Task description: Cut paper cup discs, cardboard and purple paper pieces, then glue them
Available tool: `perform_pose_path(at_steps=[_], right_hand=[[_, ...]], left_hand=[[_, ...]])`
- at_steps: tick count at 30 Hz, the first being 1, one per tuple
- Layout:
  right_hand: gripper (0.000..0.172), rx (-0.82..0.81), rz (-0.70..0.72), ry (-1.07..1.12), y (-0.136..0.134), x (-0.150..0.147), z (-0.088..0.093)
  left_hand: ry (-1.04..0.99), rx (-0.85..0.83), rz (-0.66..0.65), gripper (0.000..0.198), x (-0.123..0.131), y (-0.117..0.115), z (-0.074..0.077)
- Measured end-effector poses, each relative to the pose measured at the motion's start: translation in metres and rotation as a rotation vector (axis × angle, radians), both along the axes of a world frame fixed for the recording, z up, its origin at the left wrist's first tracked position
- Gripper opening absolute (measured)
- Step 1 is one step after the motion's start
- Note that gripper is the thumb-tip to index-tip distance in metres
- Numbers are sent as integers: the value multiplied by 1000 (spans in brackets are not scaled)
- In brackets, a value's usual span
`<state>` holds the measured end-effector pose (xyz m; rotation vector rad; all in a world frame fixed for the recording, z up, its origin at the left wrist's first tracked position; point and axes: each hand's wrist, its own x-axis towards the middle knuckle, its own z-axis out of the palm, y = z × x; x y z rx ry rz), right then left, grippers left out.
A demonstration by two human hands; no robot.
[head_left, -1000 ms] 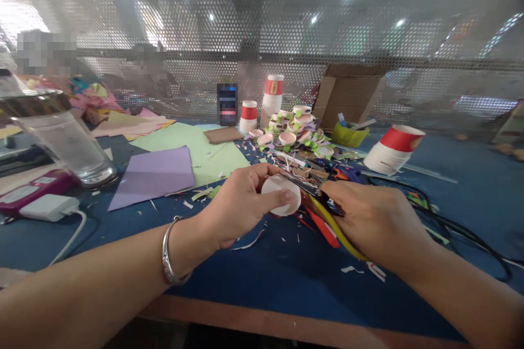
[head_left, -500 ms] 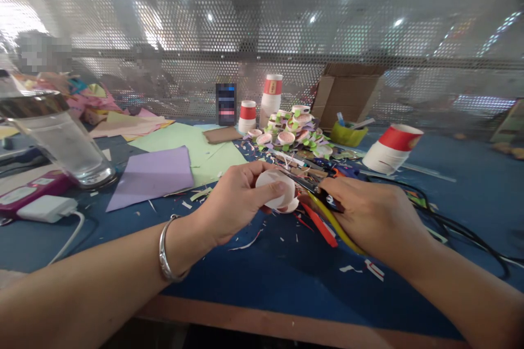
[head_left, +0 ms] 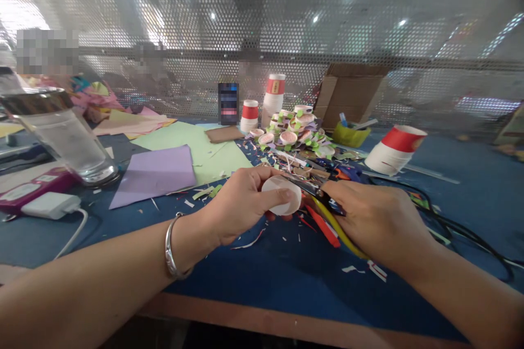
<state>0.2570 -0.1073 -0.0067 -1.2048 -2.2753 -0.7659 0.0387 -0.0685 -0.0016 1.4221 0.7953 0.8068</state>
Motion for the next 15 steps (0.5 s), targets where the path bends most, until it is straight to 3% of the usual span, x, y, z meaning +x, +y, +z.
perform_pose_path(at_steps=[15], right_hand=[[40, 7, 26, -39, 1, -1, -1]], left_hand=[[57, -9, -110, 23, -5, 3, 1]])
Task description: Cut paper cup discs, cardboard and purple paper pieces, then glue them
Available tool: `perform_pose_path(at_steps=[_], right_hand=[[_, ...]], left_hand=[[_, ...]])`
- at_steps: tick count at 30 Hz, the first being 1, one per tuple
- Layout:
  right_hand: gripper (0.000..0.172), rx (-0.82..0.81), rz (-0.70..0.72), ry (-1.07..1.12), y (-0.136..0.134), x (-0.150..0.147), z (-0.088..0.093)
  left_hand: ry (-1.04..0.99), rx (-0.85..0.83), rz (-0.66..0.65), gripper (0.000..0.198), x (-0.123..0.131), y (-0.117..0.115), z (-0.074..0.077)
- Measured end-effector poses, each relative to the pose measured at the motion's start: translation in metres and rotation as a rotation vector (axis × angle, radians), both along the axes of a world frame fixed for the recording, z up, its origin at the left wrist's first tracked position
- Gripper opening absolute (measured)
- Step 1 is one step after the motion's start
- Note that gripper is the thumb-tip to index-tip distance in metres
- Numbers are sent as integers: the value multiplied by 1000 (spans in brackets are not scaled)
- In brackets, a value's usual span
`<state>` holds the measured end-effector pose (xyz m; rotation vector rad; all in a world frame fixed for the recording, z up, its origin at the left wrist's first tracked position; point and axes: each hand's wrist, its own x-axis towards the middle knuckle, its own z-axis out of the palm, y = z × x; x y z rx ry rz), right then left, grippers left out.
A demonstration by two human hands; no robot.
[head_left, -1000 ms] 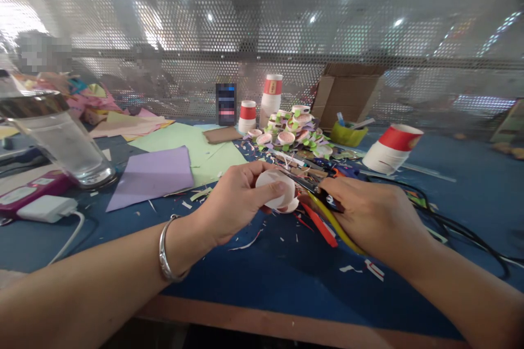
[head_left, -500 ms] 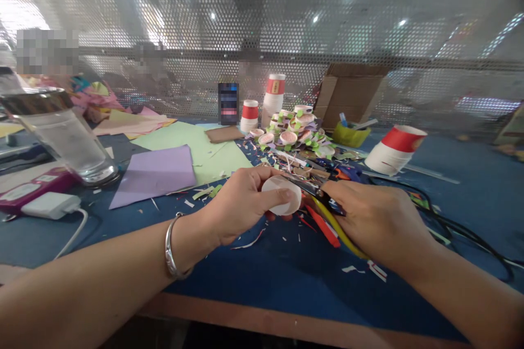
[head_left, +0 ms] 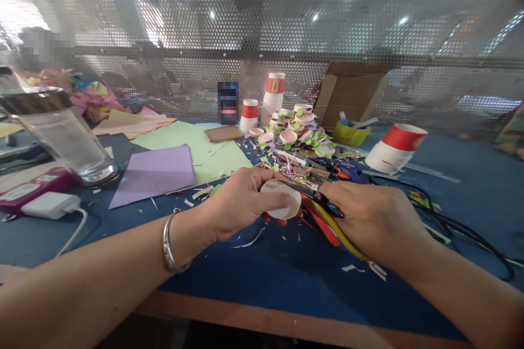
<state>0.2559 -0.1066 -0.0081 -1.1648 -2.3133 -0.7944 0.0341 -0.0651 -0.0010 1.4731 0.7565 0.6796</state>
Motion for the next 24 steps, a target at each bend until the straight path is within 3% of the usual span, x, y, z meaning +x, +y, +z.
perform_pose_path(at_steps=[3, 9, 12, 24], right_hand=[[39, -10, -7, 7, 1, 1, 0], [39, -66, -27, 53, 6, 7, -3], [34, -108, -36, 58, 8, 9, -5], [30, -161, -91, 157, 9, 9, -3]], left_hand=[[3, -3, 20, 21, 0, -1, 2], [-177, -51, 72, 45, 2, -6, 6], [-261, -67, 45, 44, 3, -6, 5], [-264, -66, 92, 46, 6, -4, -2]])
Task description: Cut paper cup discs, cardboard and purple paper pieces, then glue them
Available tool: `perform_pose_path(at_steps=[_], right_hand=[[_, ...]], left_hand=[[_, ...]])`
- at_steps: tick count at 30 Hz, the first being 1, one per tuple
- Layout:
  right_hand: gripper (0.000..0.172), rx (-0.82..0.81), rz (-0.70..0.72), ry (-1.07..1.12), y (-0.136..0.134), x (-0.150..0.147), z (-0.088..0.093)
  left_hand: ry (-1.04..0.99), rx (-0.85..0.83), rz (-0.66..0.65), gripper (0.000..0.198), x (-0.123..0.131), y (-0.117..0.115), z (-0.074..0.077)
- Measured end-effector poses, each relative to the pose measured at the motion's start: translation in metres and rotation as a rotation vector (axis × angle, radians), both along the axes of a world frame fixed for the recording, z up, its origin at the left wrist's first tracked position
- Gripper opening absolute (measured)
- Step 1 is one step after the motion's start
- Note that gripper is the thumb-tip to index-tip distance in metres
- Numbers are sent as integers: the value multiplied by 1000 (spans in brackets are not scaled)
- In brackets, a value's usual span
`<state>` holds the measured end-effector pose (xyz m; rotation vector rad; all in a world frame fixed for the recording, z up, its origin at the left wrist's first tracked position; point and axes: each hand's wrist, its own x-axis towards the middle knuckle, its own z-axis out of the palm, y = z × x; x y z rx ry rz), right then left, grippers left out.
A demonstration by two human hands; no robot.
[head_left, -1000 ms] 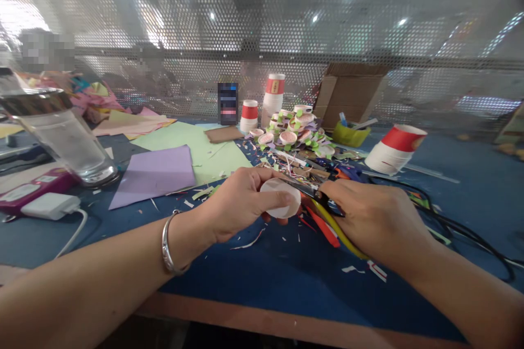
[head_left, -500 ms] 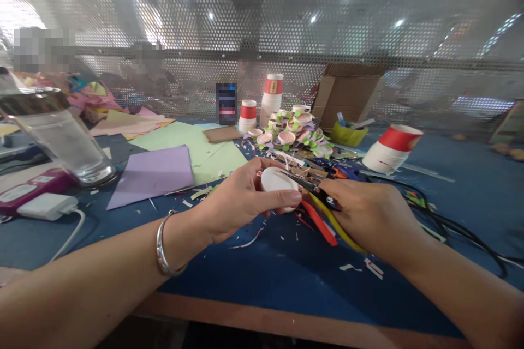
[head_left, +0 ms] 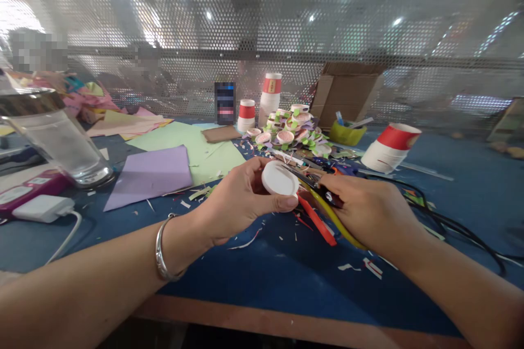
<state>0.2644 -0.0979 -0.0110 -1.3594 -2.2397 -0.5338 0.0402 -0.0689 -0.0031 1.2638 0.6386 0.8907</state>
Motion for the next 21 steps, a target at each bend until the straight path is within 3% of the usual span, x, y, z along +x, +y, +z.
perform_pose_path(at_steps=[13, 21], right_hand=[[38, 40, -7, 14, -4, -5, 3], [31, 59, 2, -32, -4, -5, 4]], left_hand=[[-37, 48, -1, 48, 1, -1, -2], [-18, 71, -34, 49, 3, -4, -5]])
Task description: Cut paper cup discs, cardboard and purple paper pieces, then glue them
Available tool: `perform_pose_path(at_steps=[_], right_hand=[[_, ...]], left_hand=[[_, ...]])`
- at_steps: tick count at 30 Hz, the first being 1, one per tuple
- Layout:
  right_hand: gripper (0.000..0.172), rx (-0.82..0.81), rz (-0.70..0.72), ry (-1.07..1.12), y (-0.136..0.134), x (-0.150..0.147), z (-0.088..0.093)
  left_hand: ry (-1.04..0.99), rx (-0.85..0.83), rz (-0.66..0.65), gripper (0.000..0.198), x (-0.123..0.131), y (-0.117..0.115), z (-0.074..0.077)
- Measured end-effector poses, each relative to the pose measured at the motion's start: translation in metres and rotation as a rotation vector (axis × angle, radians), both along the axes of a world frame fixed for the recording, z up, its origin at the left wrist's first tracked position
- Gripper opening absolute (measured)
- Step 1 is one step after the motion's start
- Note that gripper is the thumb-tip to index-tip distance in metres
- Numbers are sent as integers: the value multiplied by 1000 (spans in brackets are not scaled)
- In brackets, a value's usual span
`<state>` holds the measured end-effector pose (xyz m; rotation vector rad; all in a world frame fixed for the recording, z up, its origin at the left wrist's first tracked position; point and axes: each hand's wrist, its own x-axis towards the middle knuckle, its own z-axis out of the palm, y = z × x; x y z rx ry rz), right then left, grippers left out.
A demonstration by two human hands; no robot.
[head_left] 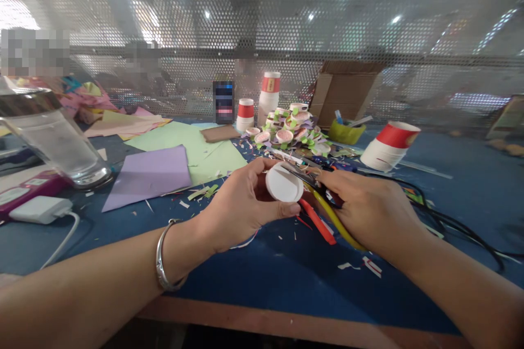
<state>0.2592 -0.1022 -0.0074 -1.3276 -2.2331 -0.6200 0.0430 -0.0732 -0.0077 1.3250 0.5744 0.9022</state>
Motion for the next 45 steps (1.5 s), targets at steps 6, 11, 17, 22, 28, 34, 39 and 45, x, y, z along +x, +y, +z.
perform_pose_path(at_steps=[6, 11, 17, 22, 28, 34, 39, 45], right_hand=[[27, 22, 1, -6, 0, 2, -1], [27, 41, 13, -19, -2, 3, 1], [26, 17, 8, -46, -1, 7, 1], [25, -6, 21, 13, 1, 7, 0], [22, -25, 36, 16, -1, 5, 2], [30, 13, 15, -7, -2, 4, 3], [24, 25, 29, 12, -2, 3, 3], [23, 31, 25, 32, -3, 3, 2]], left_hand=[[27, 12, 0, 51, -1, -1, 3], [27, -15, -7, 51, -1, -2, 3], [-8, -1, -55, 40, -2, 1, 5], [29, 14, -109, 34, -5, 4, 10], [68, 14, -158, 39, -7, 6, 8], [72, 51, -152, 39, -7, 6, 6], [66, 93, -112, 41, -5, 5, 5], [51, 96, -96, 46, -4, 3, 1]])
